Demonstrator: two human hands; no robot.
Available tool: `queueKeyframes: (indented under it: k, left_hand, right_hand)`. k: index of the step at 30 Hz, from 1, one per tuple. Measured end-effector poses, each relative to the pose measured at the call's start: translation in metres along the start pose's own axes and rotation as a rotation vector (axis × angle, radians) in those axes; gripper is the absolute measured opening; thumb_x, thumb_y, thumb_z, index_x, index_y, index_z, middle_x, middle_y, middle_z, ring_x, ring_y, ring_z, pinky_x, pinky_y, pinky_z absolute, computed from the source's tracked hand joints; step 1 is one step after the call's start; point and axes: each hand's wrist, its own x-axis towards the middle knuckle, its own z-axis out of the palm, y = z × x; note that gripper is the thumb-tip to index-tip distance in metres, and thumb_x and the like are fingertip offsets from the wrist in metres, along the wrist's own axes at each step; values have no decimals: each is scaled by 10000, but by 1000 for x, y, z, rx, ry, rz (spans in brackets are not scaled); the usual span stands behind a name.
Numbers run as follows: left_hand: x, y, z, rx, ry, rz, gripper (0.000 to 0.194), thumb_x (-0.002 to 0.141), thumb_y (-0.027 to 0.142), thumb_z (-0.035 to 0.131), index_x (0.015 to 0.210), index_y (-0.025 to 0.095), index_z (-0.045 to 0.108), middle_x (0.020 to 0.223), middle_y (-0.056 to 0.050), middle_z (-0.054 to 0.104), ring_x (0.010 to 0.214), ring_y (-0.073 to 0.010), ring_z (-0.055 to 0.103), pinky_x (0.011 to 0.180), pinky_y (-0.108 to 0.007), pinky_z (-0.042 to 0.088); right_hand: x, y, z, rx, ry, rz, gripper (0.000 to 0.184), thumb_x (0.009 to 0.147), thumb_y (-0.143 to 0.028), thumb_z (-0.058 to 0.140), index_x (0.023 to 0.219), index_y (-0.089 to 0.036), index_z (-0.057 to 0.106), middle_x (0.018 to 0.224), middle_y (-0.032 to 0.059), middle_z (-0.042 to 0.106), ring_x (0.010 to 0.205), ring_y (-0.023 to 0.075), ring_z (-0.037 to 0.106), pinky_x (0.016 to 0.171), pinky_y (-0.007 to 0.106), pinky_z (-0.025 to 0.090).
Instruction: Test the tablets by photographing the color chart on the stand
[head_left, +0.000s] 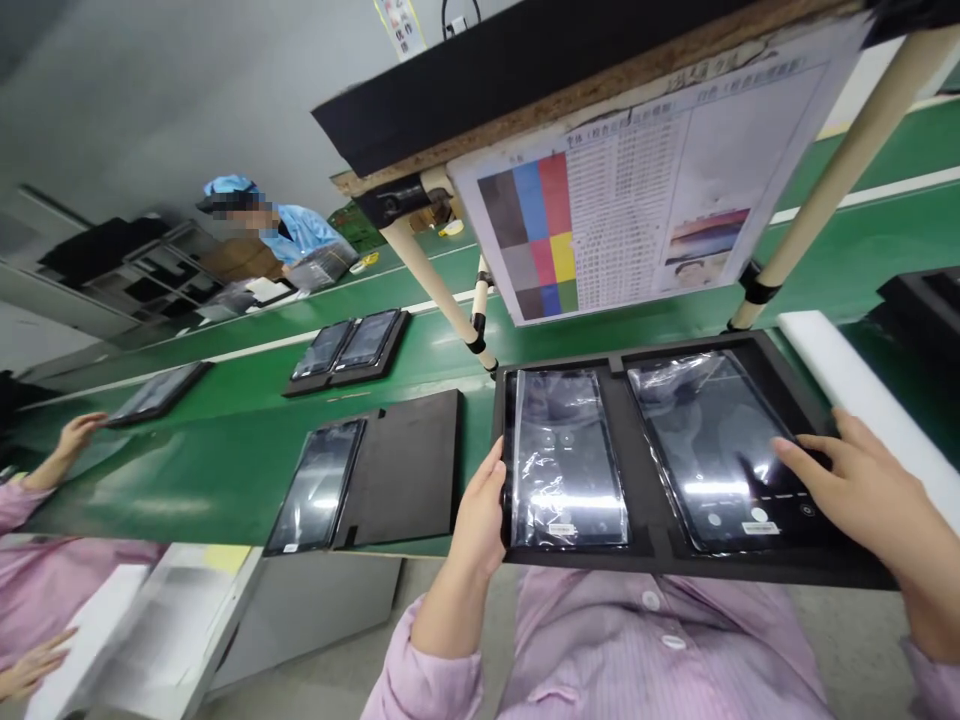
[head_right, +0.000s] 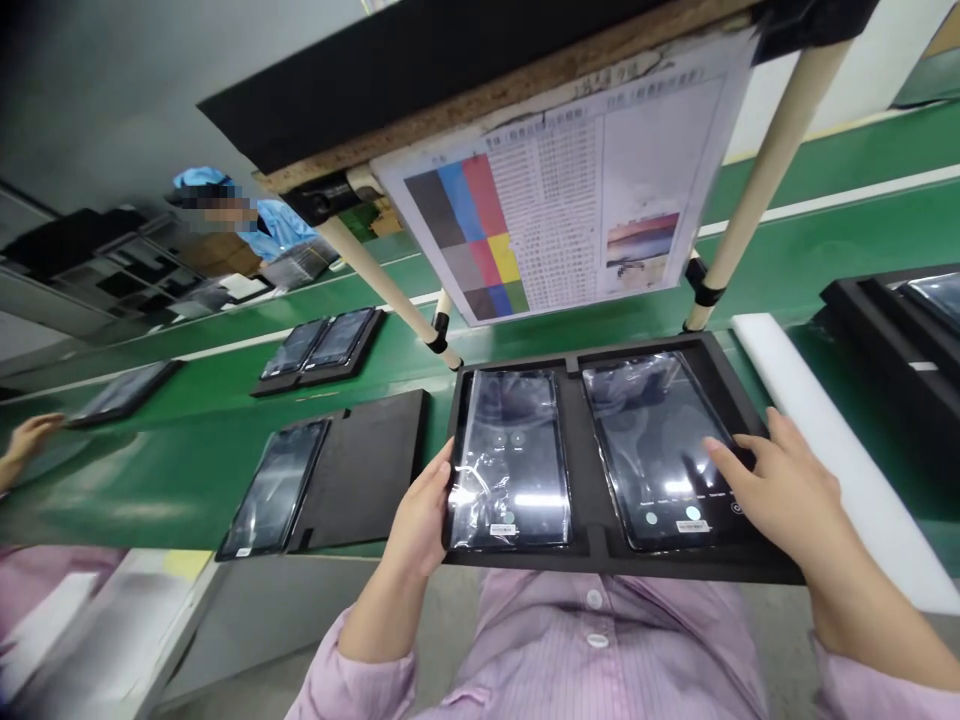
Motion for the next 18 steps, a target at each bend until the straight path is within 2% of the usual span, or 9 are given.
queueKeyframes:
  k: [3,4,7,9,10,12,14,16,18]
  left_hand:
    - [4,-11,-3,169,27,119,488,896,359,636,1358,205,602,1524,-110,508,1448,-263,420,1229,-418,256]
    - [4,-16,-4,213,20,162,537,902,367,626,1412,218,549,1555,-105,468,1471,-256,380,1241,-421,220]
    - [2,-24,-3,400,-9,419,640,958,414,522,1546,238,340,1617,-116,367,1501,-245,319,1245,-449,208]
    - [-1,-24,0,493,1,619,630,993,416,454,1568,233,274,1630,-127,338,1513,-238,293,1247,-461,207]
    - [-4,-22,2,511,6,694,620,1004,407,439,1571,230,260,1626,-132,346,1514,-234,292,1248,-464,204]
    - [-10,-17,7,506,-14,784,592,1016,388,429,1565,230,270,1591,-136,407,1494,-233,339,1238,-473,235]
    - [-19,-11,11,495,-79,818,532,1013,383,446,1518,232,374,1516,-131,509,1438,-242,435,1208,-473,310]
    - [-29,-8,15,521,-166,813,453,998,395,474,1420,237,521,1433,-123,592,1368,-259,517,1167,-474,379]
    - [-39,-6,19,555,-254,756,416,981,428,499,1335,244,615,1398,-124,619,1340,-283,541,1156,-497,393]
  right_hand:
    - [0,-10,-14,209,-35,210,548,663,-691,421,813,-212,642,1536,176,355,1458,382,276,1192,551,277]
    - [-4,-13,-18,302,-14,250,537,604,-686,450,806,-223,632,1542,142,361,1453,382,290,1192,528,292]
    - [-21,-18,-26,653,-73,340,663,498,-728,569,960,-254,605,1505,92,431,1331,429,453,947,533,548]
    - [-30,-24,-27,847,-225,348,915,475,-756,660,1267,-321,517,1522,95,410,1243,452,525,725,516,609]
    - [-33,-27,-27,879,-286,340,1061,451,-751,706,1395,-362,420,1548,95,371,1245,459,521,716,524,608]
    - [-34,-33,-28,830,-304,302,1270,395,-723,761,1521,-376,286,1595,83,277,1352,454,414,915,576,551]
    - [-32,-34,-31,751,-258,278,1338,342,-699,770,1539,-306,321,1601,83,254,1443,427,274,1122,575,374]
    - [-31,-30,-37,732,-198,251,1332,332,-699,768,1523,-245,381,1577,112,296,1456,414,250,1176,547,280]
    - [-34,-22,-42,732,-85,153,1256,365,-719,767,1481,-232,456,1535,146,363,1407,431,338,1147,548,336]
